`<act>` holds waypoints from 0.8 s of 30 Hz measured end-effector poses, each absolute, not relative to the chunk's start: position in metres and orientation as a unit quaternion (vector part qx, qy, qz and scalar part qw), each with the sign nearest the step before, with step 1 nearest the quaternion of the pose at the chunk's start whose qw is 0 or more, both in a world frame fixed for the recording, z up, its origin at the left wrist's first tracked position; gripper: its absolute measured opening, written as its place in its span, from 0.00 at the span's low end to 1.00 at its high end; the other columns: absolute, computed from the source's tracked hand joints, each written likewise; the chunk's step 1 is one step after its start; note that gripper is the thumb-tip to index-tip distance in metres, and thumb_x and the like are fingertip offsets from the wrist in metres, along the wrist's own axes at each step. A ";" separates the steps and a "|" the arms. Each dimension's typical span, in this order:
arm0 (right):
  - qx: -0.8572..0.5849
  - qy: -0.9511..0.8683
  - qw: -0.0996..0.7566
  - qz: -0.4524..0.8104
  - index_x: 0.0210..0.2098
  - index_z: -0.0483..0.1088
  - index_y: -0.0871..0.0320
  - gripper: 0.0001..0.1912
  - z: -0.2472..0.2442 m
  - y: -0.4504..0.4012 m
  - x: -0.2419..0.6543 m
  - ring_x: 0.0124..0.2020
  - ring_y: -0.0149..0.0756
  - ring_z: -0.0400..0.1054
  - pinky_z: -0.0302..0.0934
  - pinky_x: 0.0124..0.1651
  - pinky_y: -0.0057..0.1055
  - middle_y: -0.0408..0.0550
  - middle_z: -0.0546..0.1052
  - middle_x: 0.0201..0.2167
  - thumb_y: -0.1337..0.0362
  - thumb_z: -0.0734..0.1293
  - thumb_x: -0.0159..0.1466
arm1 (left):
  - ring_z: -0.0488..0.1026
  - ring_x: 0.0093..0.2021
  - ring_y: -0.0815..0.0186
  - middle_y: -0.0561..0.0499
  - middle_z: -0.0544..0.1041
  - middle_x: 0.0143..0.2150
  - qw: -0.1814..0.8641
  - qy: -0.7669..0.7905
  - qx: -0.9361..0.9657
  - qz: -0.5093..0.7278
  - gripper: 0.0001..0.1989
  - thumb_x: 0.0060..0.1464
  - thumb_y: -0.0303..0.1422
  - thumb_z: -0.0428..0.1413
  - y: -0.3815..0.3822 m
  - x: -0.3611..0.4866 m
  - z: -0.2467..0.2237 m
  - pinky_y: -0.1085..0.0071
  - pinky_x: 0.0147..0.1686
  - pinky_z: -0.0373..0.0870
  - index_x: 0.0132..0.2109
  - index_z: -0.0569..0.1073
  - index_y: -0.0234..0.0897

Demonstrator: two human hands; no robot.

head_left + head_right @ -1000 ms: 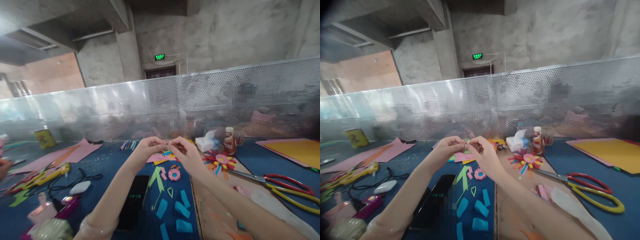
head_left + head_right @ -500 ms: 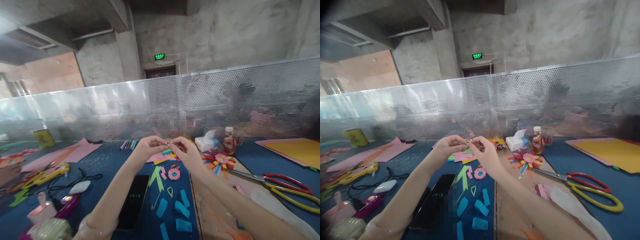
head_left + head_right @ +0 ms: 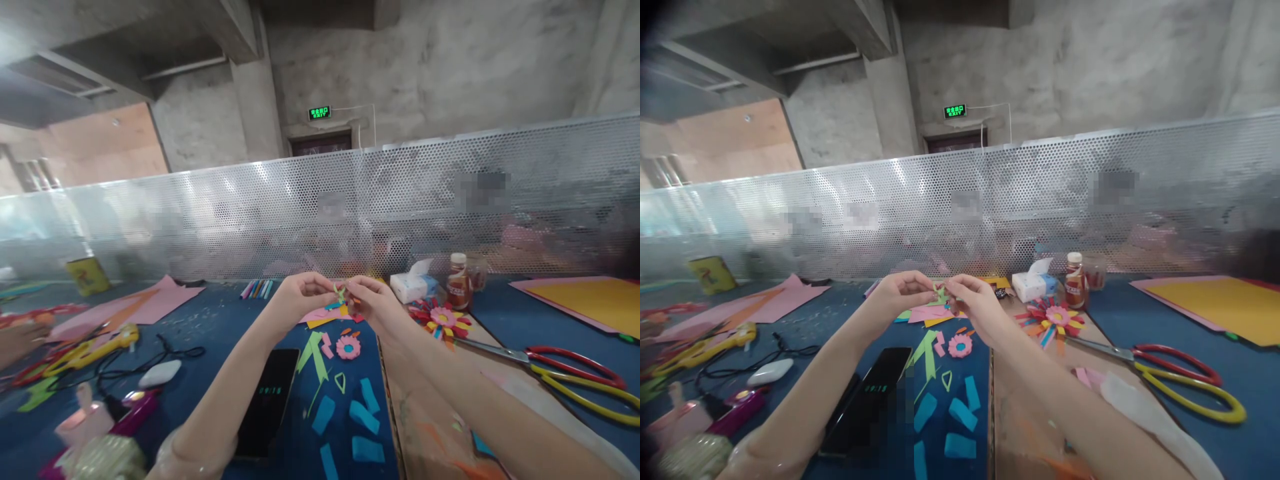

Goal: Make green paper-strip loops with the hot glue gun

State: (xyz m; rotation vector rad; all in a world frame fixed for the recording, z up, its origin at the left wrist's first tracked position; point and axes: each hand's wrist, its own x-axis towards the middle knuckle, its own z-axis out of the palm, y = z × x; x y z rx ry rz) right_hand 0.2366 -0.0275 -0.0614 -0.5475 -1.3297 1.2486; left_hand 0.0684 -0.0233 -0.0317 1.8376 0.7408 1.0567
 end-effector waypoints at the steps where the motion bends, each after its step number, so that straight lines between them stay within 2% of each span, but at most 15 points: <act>1: -0.227 -0.560 0.573 0.554 0.25 0.71 0.58 0.07 -0.062 -0.027 0.237 0.21 0.24 0.57 0.51 0.24 0.25 0.40 0.66 0.21 0.60 0.68 0.54 | 0.74 0.36 0.65 0.50 0.77 0.32 0.429 0.301 0.741 0.421 0.07 0.44 0.32 0.59 -0.023 0.068 -0.032 0.68 0.39 0.68 0.33 0.72 0.36; 9: -0.184 -0.500 0.549 0.644 0.28 0.73 0.59 0.04 -0.067 -0.025 0.238 0.25 0.25 0.59 0.53 0.26 0.23 0.42 0.68 0.25 0.64 0.68 0.54 | 0.73 0.35 0.65 0.50 0.76 0.31 0.427 0.301 0.749 0.408 0.08 0.43 0.33 0.60 -0.023 0.069 -0.032 0.67 0.38 0.68 0.32 0.71 0.35; 18: -0.175 -0.471 0.536 0.679 0.27 0.73 0.61 0.04 -0.070 -0.025 0.235 0.24 0.22 0.58 0.53 0.26 0.21 0.40 0.67 0.22 0.66 0.68 0.54 | 0.73 0.34 0.65 0.49 0.76 0.32 0.417 0.309 0.755 0.402 0.07 0.43 0.33 0.59 -0.024 0.069 -0.032 0.67 0.37 0.68 0.32 0.72 0.35; 24: -0.214 -0.439 0.516 0.703 0.30 0.72 0.60 0.08 -0.069 -0.020 0.235 0.26 0.24 0.63 0.56 0.27 0.22 0.42 0.70 0.26 0.61 0.66 0.56 | 0.73 0.35 0.65 0.49 0.76 0.32 0.413 0.313 0.750 0.411 0.07 0.43 0.32 0.59 -0.022 0.065 -0.029 0.68 0.38 0.68 0.33 0.72 0.36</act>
